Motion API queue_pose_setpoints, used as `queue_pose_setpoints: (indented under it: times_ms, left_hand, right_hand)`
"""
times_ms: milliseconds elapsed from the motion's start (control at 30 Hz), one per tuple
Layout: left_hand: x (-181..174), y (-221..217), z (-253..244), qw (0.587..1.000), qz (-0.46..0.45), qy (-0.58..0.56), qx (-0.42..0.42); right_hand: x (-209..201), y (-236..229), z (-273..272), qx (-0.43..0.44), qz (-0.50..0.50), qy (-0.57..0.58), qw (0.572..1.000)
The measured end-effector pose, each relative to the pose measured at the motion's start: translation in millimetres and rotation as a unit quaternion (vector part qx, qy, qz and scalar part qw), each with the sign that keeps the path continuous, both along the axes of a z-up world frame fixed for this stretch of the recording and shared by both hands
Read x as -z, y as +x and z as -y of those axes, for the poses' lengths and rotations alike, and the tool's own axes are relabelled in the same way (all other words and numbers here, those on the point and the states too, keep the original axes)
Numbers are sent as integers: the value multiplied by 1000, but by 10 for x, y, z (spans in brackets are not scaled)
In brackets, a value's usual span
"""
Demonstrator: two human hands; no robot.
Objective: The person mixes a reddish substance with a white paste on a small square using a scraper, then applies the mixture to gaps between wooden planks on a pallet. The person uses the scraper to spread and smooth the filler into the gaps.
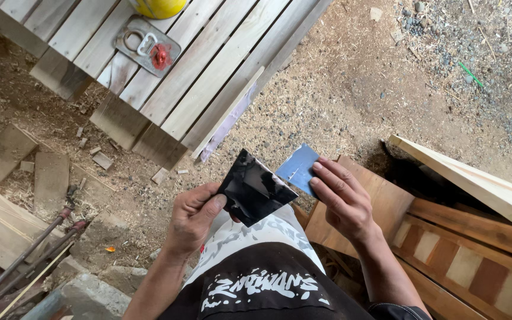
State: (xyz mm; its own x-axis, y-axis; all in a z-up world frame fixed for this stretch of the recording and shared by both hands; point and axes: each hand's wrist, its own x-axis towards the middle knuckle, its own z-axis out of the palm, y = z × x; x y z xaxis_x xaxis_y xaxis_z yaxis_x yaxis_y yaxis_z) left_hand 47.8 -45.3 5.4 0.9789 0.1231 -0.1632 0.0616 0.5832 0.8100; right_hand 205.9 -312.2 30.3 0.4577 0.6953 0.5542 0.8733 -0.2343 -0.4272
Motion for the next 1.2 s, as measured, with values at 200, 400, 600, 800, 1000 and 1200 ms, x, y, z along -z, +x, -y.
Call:
queue_pose_setpoints:
  times_ms: [200,400,600,800,1000,1200]
  left_hand:
    - [18,350,40,997,-43,-65,-15]
    - [-311,626,275,991,-117,-49,39]
    - [-523,753,489,992,-92,72,49]
    - [-547,919,355,934,-34,354,-22]
    - [-535,1427,181,897,-79,434,35]
    - [-593,2210,140,878,-69,469,71]
  right_hand:
    - [133,374,258,-61,-560,385,730]
    - [427,679,-74,-179,-745,459,450]
    - [523,836,-54,-158,-778,437,423]
    - [60,1313,580,57,-598,242,762]
    - [-527,1651,567,26,-195,-68,978]
    - [-744,2204,165,-61,-103,-176,977]
